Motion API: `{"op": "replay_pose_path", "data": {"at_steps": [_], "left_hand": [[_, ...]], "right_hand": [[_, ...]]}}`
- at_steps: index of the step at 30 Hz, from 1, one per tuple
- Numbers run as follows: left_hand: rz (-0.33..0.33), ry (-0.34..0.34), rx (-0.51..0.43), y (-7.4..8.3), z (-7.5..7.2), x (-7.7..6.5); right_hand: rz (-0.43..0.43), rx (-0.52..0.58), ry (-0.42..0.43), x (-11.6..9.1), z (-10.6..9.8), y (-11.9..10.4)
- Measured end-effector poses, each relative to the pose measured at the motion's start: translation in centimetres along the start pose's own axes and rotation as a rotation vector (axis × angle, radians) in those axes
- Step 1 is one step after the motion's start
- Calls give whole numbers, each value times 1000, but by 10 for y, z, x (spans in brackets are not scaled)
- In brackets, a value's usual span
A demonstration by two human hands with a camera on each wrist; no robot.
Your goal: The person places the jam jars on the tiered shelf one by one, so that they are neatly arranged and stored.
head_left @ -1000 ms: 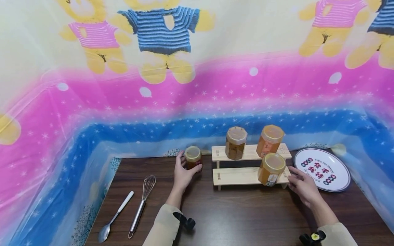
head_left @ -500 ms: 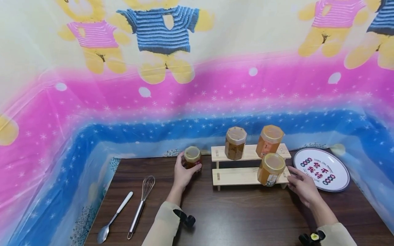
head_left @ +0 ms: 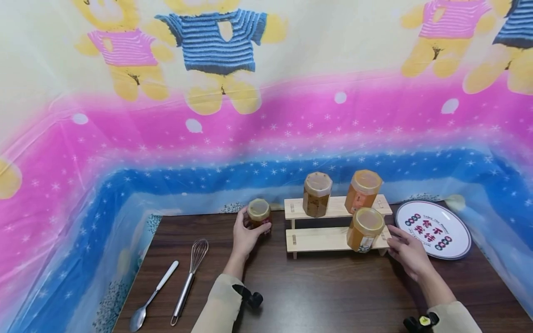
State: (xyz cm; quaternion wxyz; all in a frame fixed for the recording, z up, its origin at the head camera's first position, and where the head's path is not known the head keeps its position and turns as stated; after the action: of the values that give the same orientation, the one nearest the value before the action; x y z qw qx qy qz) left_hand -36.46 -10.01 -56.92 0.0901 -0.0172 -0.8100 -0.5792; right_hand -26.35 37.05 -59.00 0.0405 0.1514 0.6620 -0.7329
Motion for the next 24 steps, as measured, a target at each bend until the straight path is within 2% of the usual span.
{"op": "replay_pose_path", "data": {"at_steps": [12,18,24], "left_hand": [[4,35,46,1,-2,-1],[12,77,83,9,-8,-5],[29,88,106,20,-13,-8]], "right_hand": [[23,2,4,-1,1,0],[11,8,-2,0,1,0],[14,10,-4,0,1,0]]}}
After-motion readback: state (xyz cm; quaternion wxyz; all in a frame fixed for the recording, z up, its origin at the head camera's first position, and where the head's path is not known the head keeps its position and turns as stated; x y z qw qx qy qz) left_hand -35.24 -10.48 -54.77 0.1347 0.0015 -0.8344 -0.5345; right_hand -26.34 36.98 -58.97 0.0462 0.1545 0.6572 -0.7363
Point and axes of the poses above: each hand's wrist, its own x-axis towards the middle knuckle, its own z-axis out of the palm, y = z × x, the point moved 7 cm from there along x, towards the middle knuckle, and after that the axes turned 12 degrees about x, right-handed, at the moved point
